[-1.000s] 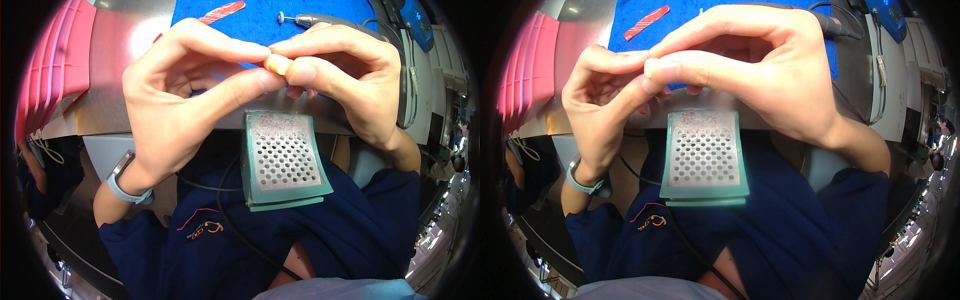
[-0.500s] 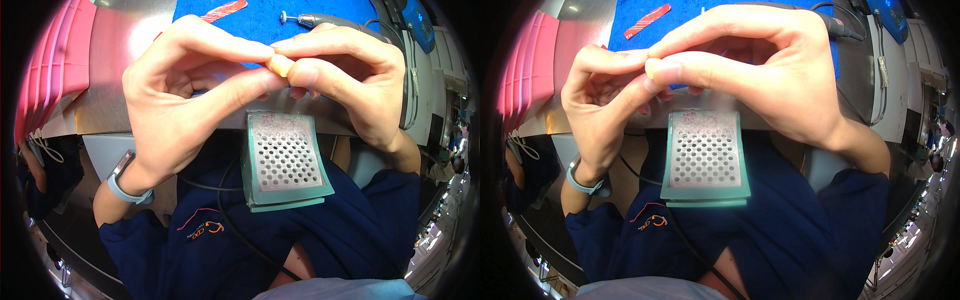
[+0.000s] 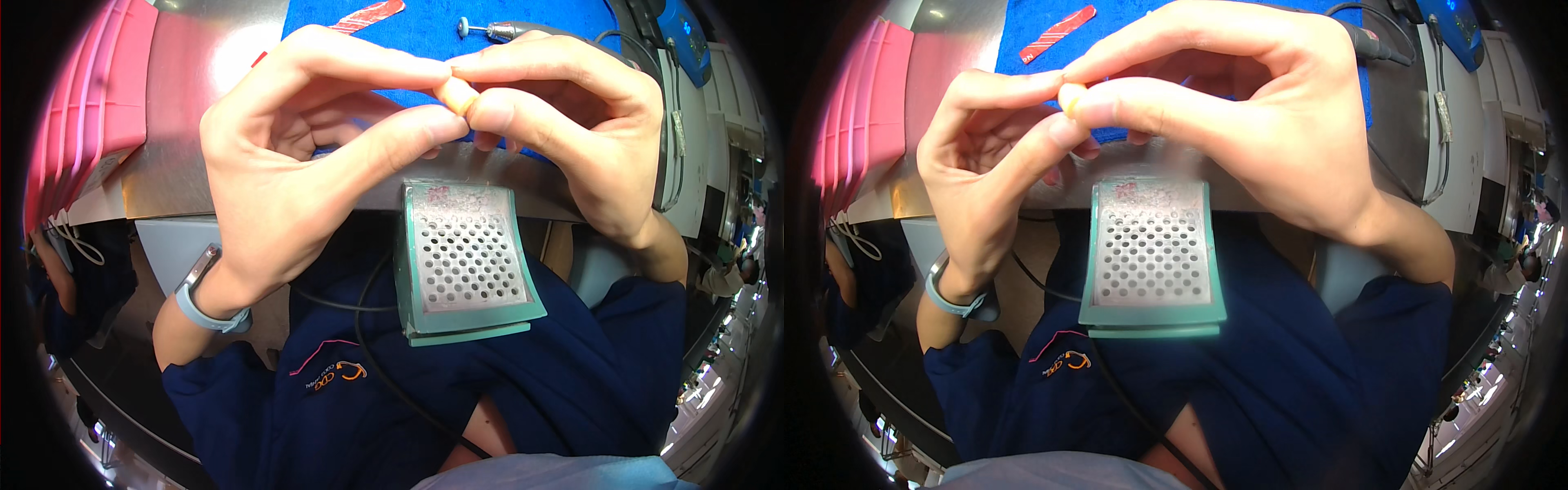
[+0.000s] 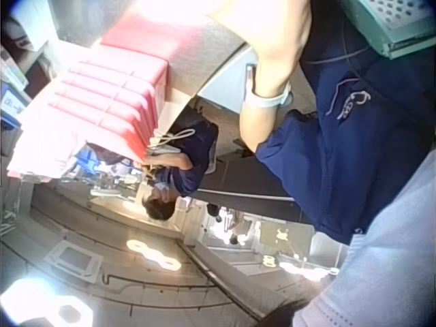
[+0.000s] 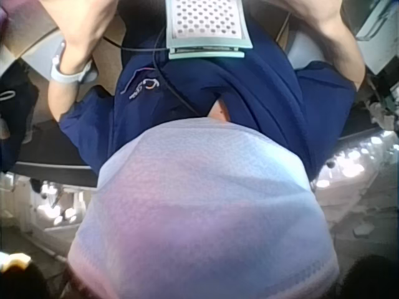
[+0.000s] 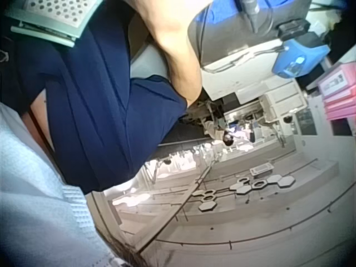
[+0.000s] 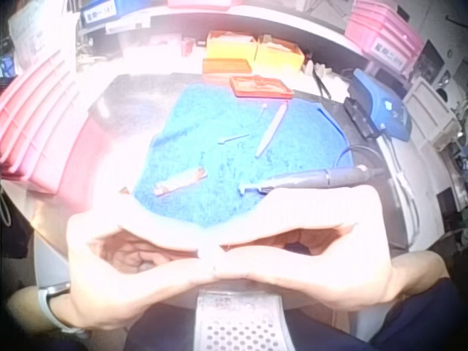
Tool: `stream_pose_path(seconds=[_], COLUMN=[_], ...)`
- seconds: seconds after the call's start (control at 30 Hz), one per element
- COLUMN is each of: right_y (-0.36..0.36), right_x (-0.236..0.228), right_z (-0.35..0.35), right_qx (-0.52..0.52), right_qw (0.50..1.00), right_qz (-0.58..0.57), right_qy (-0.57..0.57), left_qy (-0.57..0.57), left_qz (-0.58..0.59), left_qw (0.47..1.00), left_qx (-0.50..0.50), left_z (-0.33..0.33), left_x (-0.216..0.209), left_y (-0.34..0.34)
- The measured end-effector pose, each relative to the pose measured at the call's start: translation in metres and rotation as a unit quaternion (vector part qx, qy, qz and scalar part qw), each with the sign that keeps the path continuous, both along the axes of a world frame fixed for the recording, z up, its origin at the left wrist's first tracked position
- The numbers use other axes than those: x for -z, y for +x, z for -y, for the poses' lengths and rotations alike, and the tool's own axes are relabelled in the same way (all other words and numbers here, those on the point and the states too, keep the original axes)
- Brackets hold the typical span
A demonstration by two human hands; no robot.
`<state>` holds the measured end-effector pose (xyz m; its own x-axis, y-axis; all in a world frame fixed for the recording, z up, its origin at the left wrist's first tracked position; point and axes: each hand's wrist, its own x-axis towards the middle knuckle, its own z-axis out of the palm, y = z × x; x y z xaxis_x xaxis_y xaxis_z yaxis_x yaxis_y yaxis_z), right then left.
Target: The person grinds a dental piece using a handheld rotary tool, replaces the bit on the rotary tool, grinds the piece with the new bit, and turns the dental piece between both hands.
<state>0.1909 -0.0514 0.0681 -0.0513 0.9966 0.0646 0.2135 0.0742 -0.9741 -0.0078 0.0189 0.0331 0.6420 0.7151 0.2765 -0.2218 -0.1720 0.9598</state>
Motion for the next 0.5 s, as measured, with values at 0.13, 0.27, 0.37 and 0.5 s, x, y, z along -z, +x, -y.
stream_pose_path(seconds=[0.13,0.27,0.37,0.5], right_y=[-0.001,-0.0006,0.0001,0.001], right_x=[-0.0007,0.0009,-0.0001,0.0013], right_z=[-0.0006,-0.0002,0.0008,0.0007], right_qx=[-0.001,-0.008,-0.006,-0.006], right_qw=[1.0,1.0,0.999,0.999], right_qz=[-0.005,-0.018,-0.031,-0.032], right_qy=[-0.003,-0.007,-0.008,-0.008], left_qy=[0.0,0.012,0.009,0.017], left_qz=[-0.012,0.005,0.012,0.014], left_qw=[1.0,1.0,1.0,1.0], left_qx=[-0.021,-0.021,-0.015,-0.005], left_z=[0.0018,0.001,0.0003,0.0001], left_x=[-0.0026,0.0009,0.0012,0.0015], left_y=[0.0005,0.001,0.0021,0.0019])
